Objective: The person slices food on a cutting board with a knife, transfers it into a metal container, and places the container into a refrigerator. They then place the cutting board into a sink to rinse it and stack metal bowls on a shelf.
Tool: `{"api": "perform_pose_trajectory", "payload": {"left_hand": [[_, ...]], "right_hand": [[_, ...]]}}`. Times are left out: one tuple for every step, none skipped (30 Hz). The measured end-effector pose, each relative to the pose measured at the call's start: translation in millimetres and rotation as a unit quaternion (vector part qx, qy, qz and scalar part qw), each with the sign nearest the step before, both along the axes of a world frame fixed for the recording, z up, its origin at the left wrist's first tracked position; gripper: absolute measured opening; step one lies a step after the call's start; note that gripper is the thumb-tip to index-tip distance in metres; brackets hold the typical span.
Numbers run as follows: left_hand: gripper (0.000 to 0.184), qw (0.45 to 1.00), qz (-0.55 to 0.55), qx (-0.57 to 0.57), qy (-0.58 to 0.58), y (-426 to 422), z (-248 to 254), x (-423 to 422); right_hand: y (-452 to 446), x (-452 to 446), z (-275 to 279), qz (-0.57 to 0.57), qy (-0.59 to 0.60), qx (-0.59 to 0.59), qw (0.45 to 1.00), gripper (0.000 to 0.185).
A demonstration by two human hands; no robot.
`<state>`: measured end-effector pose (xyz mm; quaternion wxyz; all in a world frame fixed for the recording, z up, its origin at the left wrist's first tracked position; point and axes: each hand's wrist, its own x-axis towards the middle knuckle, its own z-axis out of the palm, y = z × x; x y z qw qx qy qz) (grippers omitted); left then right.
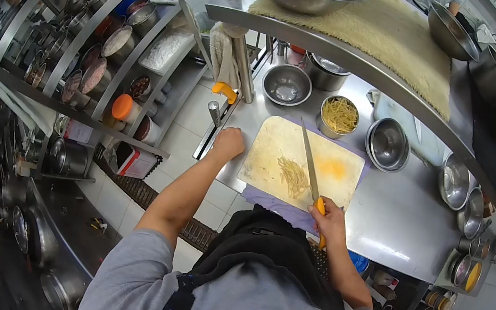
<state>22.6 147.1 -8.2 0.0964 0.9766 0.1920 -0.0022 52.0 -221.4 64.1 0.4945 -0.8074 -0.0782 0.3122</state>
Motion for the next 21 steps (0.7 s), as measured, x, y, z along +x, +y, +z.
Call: {"api": "perform_pose_trajectory", "payload": {"left_hand": [[0.018, 0.999, 0.019, -0.035, -0.023, -4.9, 13.0, 0.8], [0.016, 0.996, 0.005, -0.076, -0.037, -17.3, 23.4, 3.4], [0.015, 0.985, -0.036, -0.149, -0.077, -34.3, 37.0, 1.7], [0.016, 0.965, -0.074, -0.222, -0.116, -52.5, 44.2, -2.3], [0.020, 0.944, -0.133, -0.240, -0.182, -74.0, 46.1, -5.4], [0.025, 0.915, -0.191, -0.257, -0.247, -96.5, 47.1, -8.5], [0.032, 0.892, -0.274, -0.241, -0.266, -115.9, 49.4, -11.0], [0.041, 0.874, -0.329, -0.260, -0.246, -135.3, 57.1, -16.0], [0.041, 0.874, -0.329, -0.262, -0.246, -149.2, 65.4, -21.7], [0.048, 0.889, -0.337, -0.240, -0.197, -160.8, 73.0, -27.6], [0.056, 0.902, -0.344, -0.217, -0.147, -166.4, 76.0, -31.5], [0.066, 0.909, -0.343, -0.214, -0.097, -161.4, 70.7, -32.1], [0.066, 0.909, -0.343, -0.215, -0.096, -154.5, 60.0, -30.6], [0.066, 0.921, -0.319, -0.192, -0.112, -147.6, 47.0, -29.0], [0.067, 0.932, -0.294, -0.169, -0.127, -142.0, 35.9, -29.5], [0.067, 0.932, -0.293, -0.172, -0.126, -134.4, 29.9, -30.3], [0.066, 0.944, -0.261, -0.164, -0.123, -125.6, 24.8, -29.1], [0.067, 0.954, -0.228, -0.155, -0.120, -120.7, 25.5, -25.1], [0.067, 0.954, -0.227, -0.155, -0.120, -120.4, 25.5, -21.0], [0.065, 0.932, -0.129, -0.285, -0.183, -121.5, 25.1, -19.1], [0.064, 0.882, -0.026, -0.404, -0.240, -121.8, 27.3, -16.2]], "right_hand": [[0.8, 2.4, 0.5, -0.002, 0.015, 0.024, 1.000, 0.038], [0.9, 4.9, -4.0, -0.006, 0.018, 0.024, 1.000, 0.038], [-0.6, 6.4, -12.2, -0.010, 0.014, 0.041, 0.999, 0.035], [-1.2, 7.2, -17.0, -0.013, 0.010, 0.058, 0.998, 0.032], [1.1, 9.0, -15.4, -0.014, 0.013, 0.057, 0.998, 0.032], [5.2, 11.0, -10.4, -0.022, 0.071, 0.083, 0.994, 0.030], [9.7, 11.9, -5.0, -0.031, 0.129, 0.110, 0.985, 0.027], [14.3, 10.7, 0.4, -0.045, 0.146, 0.138, 0.979, 0.024], [16.6, 11.1, 5.6, -0.046, 0.147, 0.138, 0.979, 0.024], [18.2, 11.5, 10.4, -0.052, 0.179, 0.168, 0.968, 0.024], [18.8, 11.7, 12.2, -0.057, 0.212, 0.199, 0.955, 0.023], [15.3, 13.9, 8.5, -0.051, 0.224, 0.196, 0.953, 0.023], [11.9, 15.3, 12.5, -0.051, 0.226, 0.196, 0.953, 0.023], [6.8, 15.1, 18.8, -0.047, 0.240, 0.186, 0.952, 0.023], [0.8, 13.6, 21.8, -0.043, 0.256, 0.175, 0.950, 0.023], [-6.2, 13.4, 20.1, -0.034, 0.257, 0.170, 0.951, 0.021], [-10.9, 12.2, 20.5, -0.034, 0.256, 0.168, 0.951, 0.021], [-14.5, 11.0, 23.3, -0.021, 0.236, 0.162, 0.958, 0.021], [-16.2, 9.5, 25.8, -0.008, 0.217, 0.158, 0.963, 0.021], [-16.7, 7.2, 28.4, -0.010, 0.220, 0.159, 0.963, 0.021], [-12.2, 5.2, 36.9, -0.024, 0.224, 0.181, 0.957, 0.022]]}}
